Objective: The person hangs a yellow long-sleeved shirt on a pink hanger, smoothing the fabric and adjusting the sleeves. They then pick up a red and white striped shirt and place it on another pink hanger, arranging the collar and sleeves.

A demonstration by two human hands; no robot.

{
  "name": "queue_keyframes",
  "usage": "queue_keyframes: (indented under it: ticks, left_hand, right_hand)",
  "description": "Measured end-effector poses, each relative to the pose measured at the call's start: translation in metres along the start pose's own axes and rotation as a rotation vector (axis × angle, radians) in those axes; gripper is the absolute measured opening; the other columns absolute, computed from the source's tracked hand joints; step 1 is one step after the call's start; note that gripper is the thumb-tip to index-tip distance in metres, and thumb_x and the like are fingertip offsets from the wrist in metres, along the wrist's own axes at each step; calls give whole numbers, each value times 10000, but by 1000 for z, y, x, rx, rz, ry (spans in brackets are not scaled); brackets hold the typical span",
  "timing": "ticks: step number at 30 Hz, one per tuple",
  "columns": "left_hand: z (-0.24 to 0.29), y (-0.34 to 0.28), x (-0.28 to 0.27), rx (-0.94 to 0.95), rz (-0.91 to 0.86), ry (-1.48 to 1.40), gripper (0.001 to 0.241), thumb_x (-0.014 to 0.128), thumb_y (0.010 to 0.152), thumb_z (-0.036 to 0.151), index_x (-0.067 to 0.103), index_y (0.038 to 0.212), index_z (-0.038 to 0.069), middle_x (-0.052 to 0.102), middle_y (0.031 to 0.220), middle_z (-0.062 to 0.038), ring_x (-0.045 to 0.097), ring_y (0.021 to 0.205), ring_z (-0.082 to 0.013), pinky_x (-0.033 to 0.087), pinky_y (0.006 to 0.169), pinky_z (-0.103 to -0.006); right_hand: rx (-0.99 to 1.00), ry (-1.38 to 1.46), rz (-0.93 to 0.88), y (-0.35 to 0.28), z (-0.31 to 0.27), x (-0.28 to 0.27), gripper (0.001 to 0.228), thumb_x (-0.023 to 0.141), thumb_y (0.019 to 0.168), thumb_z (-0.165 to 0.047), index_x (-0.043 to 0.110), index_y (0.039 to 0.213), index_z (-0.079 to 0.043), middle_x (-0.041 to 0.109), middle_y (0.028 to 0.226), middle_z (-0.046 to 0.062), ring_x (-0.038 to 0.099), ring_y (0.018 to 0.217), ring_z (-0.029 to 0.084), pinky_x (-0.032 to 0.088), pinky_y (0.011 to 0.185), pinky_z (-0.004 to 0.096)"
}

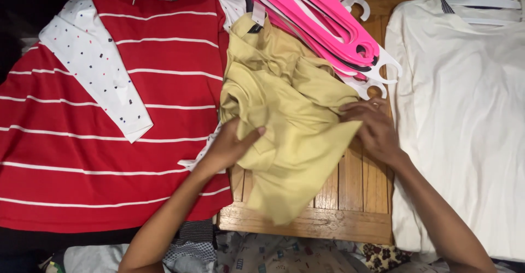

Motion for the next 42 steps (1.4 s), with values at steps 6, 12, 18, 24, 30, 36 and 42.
queue_keyframes:
  ticks: [6,12,18,24,30,36,42]
  left_hand:
    - [5,6,-36,284,429,-358,561,691,981,127,422,1466,47,681,1278,-180,692,1044,-185,621,857,-379]
    - [28,-6,-4,707,549,314,737,660,1032,160,183,1565,-16,284,1585,-237,352,1493,-413,293,1258,-517]
    - [-115,6,81,1284,143,634,213,699,939,201,648,1111,87,656,1040,-96,663,1005,-309,540,916,-422]
    - [-34,-28,84,1155,-497,828,540,782,805,493,601,1199,173,502,1063,-39,556,981,-254,483,881,-384]
    - [-59,-13,84,1111,-302,953,64,587,933,165,565,893,120,537,900,-56,593,822,-255,486,725,-364]
    - [-23,-7,53,574,-221,523,150,600,1001,239,600,1077,110,618,914,-76,685,861,-293,566,735,-391]
    - [-2,0,13,225,190,-85,184,476,1058,354,498,1029,173,438,767,67,423,704,-75,349,639,-251]
  right_hand:
    - [239,138,309,-22,18,-34,219,565,917,15,611,1128,56,681,805,134,582,627,224,486,654,347]
    - [118,-248,173,-17,33,-4,269,696,905,81,505,784,-66,620,723,94,604,656,360,436,643,433]
    - [69,-218,74,2,3,5,171,736,925,-157,728,1081,-86,712,1077,93,657,1043,323,364,983,435]
    - [-25,-416,-67,-2,15,9,390,663,821,-205,716,1205,-157,627,1293,98,585,1141,304,283,1050,464]
    - [13,-387,95,2,6,-2,95,651,1023,-173,744,1014,-160,628,1256,94,570,1198,337,352,1056,445]
    - [-1,-135,341,-23,42,-12,119,670,1035,-122,785,1008,-111,472,1137,154,465,1111,377,468,1085,511]
    - [186,-41,643,-18,15,-41,373,549,1105,-392,670,1010,-52,374,1059,74,410,1095,232,386,957,395]
Point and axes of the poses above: each hand's wrist, its own y-axis towards the middle knuckle, its own x-axis out of the palm, z = x × y, the point moved 3 cm from there along y, towards the middle knuckle
